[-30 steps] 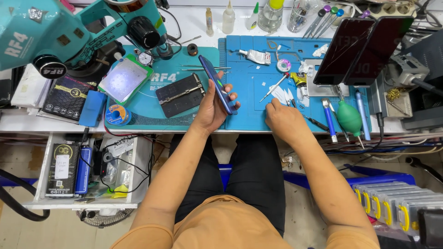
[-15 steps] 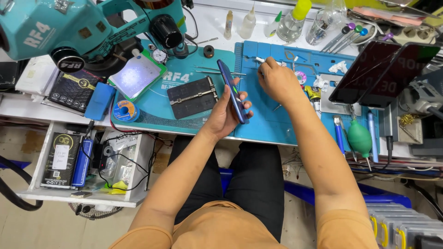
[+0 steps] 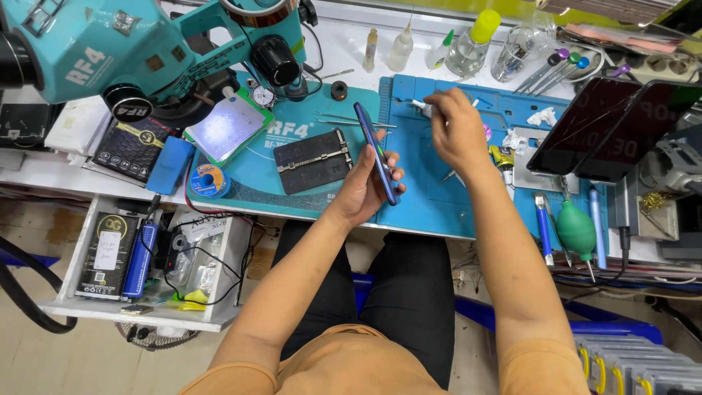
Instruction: Disassembling a mobile phone to access and manipulate internal components for repair
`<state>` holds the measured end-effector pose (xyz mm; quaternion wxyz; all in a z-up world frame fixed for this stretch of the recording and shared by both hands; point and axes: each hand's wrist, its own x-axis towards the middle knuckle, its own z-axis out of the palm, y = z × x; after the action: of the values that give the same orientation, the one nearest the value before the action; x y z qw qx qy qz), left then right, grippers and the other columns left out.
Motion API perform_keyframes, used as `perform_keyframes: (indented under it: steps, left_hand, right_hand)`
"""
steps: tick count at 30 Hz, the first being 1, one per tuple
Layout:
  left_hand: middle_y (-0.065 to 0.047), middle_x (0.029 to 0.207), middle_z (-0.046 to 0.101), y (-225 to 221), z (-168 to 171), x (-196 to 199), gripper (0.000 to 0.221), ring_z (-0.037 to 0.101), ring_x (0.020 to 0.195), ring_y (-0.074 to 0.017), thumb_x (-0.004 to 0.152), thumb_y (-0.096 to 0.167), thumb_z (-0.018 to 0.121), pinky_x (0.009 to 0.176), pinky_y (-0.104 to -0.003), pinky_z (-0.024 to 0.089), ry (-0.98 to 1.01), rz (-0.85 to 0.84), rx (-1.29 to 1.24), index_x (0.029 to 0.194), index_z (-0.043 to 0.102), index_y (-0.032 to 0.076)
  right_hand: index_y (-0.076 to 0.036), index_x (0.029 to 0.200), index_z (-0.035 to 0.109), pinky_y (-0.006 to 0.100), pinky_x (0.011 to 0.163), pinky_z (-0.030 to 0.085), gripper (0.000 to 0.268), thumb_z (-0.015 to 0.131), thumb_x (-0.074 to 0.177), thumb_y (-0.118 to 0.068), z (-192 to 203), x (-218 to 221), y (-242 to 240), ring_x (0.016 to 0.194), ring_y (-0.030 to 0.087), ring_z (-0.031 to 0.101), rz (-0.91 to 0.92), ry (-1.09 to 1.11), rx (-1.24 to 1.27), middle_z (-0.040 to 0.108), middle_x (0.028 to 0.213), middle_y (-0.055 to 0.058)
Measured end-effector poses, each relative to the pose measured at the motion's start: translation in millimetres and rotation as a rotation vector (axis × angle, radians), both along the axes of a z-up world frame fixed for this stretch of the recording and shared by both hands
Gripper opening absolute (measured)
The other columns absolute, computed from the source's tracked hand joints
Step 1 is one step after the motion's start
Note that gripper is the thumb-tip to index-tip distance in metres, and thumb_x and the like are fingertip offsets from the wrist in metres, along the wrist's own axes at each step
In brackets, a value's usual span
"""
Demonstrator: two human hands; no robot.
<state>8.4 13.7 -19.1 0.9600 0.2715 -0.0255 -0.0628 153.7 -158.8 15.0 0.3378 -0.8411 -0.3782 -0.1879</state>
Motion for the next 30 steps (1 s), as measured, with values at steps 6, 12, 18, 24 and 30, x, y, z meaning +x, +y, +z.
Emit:
perform_keyframes:
  steps: [6,12,18,24,30]
  left_hand:
    - [-0.003,0.107,0.050,-3.0,-4.8,-1.3,0.080,0.059,0.094,-0.0153,0.104,0.052,0.054,0.085,-0.037,0.058,-0.056,-0.005,0.059,0.161,0.015,0.011]
    - [-0.003,0.105,0.053,-7.4,-12.0,1.0,0.074,0.063,0.091,-0.0186,0.096,0.021,0.075,0.080,-0.035,0.059,-0.119,0.022,0.020,0.155,0.030,0.018]
    - [-0.001,0.123,0.058,-16.7,-16.2,-5.6,0.111,0.060,0.115,-0.0123,0.070,0.002,0.097,0.102,-0.029,0.052,-0.320,0.399,0.626,0.156,0.028,0.018]
    - [0.004,0.100,0.057,-30.7,24.7,-12.1,0.097,0.052,0.096,-0.0176,0.064,-0.013,0.071,0.099,-0.051,0.036,-0.951,0.879,2.016,0.149,0.054,0.030]
    - [0.000,0.097,0.048,-31.5,33.0,-8.6,0.087,0.046,0.106,-0.0235,0.082,-0.025,0.056,0.103,-0.077,0.024,-1.239,1.040,2.128,0.143,0.058,0.037]
  right_hand:
    - [0.011,0.150,0.050,0.042,0.096,0.055,0.059,0.045,0.092,0.021,0.3,-99.5,-64.8,0.107,0.027,0.060,0.172,0.432,0.561,0.058,0.120,0.022]
    - [0.014,0.134,0.062,0.036,0.076,0.058,0.032,0.054,0.110,-0.007,-42.6,-158.0,-103.9,0.072,0.025,0.064,0.053,0.452,0.742,0.054,0.068,0.013]
    - [0.006,0.136,0.065,0.035,0.072,0.060,0.032,0.055,0.111,-0.011,-31.0,-196.4,-109.4,0.071,0.019,0.066,-0.132,0.429,0.783,0.059,0.082,0.013]
    - [0.010,0.132,0.066,0.041,0.072,0.064,0.029,0.056,0.110,-0.006,-28.7,-204.2,-137.5,0.076,0.022,0.068,-0.139,0.231,0.772,0.052,0.098,0.016]
    - [0.020,0.112,0.068,0.051,0.067,0.066,0.018,0.069,0.094,0.018,12.1,-203.0,-117.2,0.074,0.041,0.075,-0.112,0.186,0.747,0.061,0.092,0.027]
